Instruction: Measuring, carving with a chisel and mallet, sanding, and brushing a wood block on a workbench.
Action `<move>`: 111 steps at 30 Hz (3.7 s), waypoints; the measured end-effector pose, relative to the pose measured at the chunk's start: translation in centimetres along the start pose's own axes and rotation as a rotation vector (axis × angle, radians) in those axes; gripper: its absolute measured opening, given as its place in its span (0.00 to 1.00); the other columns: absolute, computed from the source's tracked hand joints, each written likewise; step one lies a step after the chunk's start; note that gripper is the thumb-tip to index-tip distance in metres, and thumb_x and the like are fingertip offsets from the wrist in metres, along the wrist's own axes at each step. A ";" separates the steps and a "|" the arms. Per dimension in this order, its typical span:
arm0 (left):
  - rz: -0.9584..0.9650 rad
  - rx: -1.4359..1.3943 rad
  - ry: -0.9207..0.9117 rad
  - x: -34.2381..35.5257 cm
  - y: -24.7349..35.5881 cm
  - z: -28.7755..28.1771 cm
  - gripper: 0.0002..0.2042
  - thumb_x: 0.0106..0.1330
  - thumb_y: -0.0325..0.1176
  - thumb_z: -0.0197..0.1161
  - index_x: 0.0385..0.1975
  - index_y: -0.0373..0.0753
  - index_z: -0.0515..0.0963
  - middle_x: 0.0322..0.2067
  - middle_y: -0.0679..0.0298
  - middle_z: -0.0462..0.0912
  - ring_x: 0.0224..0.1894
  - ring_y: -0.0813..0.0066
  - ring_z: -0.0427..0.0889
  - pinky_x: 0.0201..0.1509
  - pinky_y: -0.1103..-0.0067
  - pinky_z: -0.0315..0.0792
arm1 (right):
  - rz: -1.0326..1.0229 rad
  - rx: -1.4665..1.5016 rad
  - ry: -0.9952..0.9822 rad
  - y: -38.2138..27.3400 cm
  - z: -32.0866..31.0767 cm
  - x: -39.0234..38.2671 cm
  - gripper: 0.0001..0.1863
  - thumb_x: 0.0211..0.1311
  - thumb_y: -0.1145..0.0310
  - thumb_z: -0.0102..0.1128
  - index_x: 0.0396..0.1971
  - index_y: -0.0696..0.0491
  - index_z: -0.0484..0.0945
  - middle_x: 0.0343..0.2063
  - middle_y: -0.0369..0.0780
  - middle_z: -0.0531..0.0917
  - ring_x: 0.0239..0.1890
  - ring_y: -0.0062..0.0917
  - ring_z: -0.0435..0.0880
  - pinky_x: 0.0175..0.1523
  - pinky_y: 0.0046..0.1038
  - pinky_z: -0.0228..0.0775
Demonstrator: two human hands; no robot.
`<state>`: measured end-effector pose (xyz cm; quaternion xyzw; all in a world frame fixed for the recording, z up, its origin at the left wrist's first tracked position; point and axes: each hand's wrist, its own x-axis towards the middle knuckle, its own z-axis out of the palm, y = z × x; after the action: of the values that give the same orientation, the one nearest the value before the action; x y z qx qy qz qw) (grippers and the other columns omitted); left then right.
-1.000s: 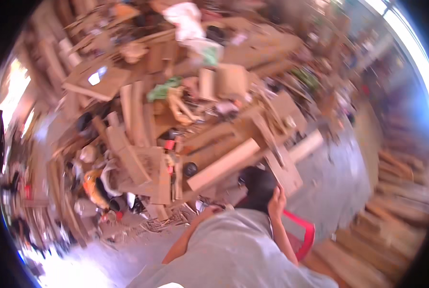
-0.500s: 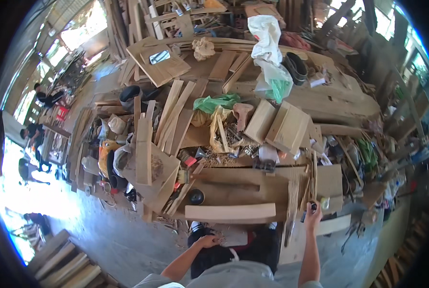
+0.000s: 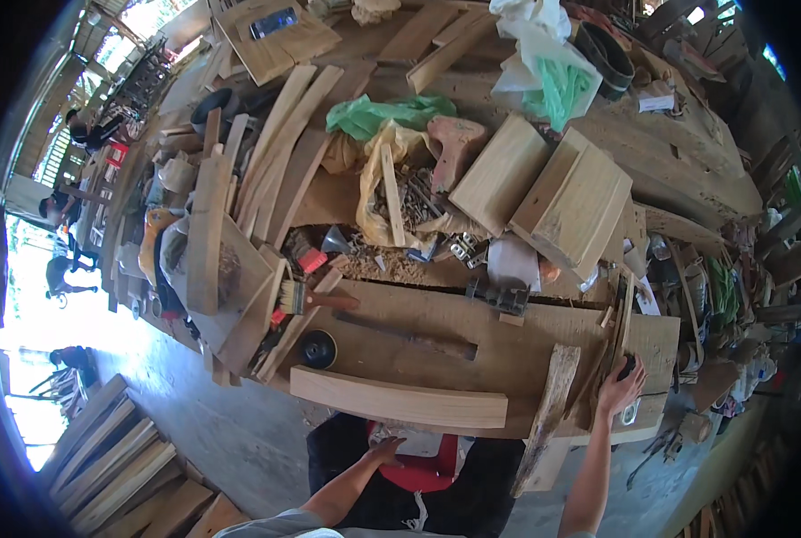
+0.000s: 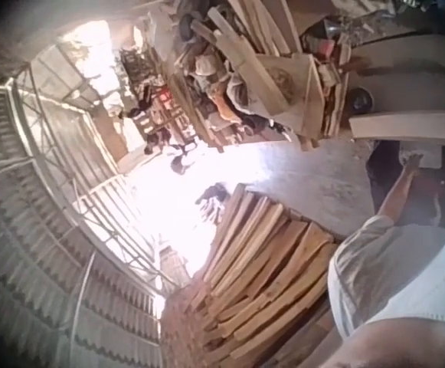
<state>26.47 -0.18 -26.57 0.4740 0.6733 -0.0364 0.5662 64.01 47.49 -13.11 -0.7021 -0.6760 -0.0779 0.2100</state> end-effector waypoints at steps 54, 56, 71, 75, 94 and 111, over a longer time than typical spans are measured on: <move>0.453 -1.057 -0.223 11.8 4.3 4.4 0.46 0.62 0.71 0.68 0.74 0.46 0.72 0.73 0.49 0.72 0.74 0.46 0.69 0.78 0.58 0.64 | 0.021 0.196 0.017 4.6 1.4 0.1 0.18 0.80 0.60 0.60 0.59 0.56 0.82 0.50 0.51 0.88 0.53 0.43 0.88 0.60 0.38 0.77; 0.447 -1.141 -0.219 9.8 2.9 7.0 0.45 0.62 0.71 0.68 0.74 0.46 0.71 0.74 0.49 0.71 0.74 0.45 0.69 0.78 0.58 0.64 | -0.045 0.169 0.039 4.8 2.0 0.3 0.20 0.80 0.58 0.60 0.59 0.56 0.82 0.50 0.51 0.89 0.53 0.41 0.89 0.60 0.38 0.77; 0.411 0.201 0.337 6.2 5.5 2.2 0.41 0.54 0.82 0.62 0.43 0.45 0.91 0.37 0.45 0.91 0.44 0.43 0.90 0.49 0.55 0.84 | -0.297 -0.165 0.092 7.1 -0.1 7.6 0.31 0.78 0.45 0.57 0.70 0.49 0.76 0.69 0.50 0.77 0.70 0.45 0.76 0.72 0.44 0.67; 0.318 0.165 0.748 3.4 2.6 3.8 0.45 0.52 0.85 0.60 0.44 0.45 0.91 0.38 0.47 0.91 0.44 0.44 0.91 0.47 0.56 0.85 | -0.275 0.596 -0.089 -12.9 -7.9 -8.7 0.22 0.79 0.54 0.61 0.65 0.49 0.79 0.56 0.43 0.87 0.57 0.33 0.87 0.58 0.34 0.79; 0.210 0.052 0.371 3.7 2.0 1.8 0.45 0.53 0.82 0.64 0.58 0.48 0.85 0.44 0.49 0.91 0.50 0.45 0.90 0.49 0.56 0.83 | -0.444 0.629 0.122 -27.1 -5.4 -23.3 0.21 0.73 0.63 0.65 0.19 0.50 0.69 0.11 0.37 0.70 0.17 0.35 0.76 0.26 0.38 0.65; 0.087 0.105 0.357 4.3 2.3 1.9 0.48 0.50 0.87 0.59 0.29 0.34 0.90 0.27 0.45 0.90 0.36 0.46 0.92 0.41 0.57 0.84 | -0.545 0.655 0.164 -27.4 -3.6 -21.7 0.18 0.66 0.68 0.67 0.18 0.48 0.70 0.10 0.32 0.67 0.14 0.27 0.70 0.22 0.31 0.58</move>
<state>29.85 2.52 -29.51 0.5305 0.7392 0.0378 0.4132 36.15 26.08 -13.20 -0.3857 -0.8067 0.0327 0.4466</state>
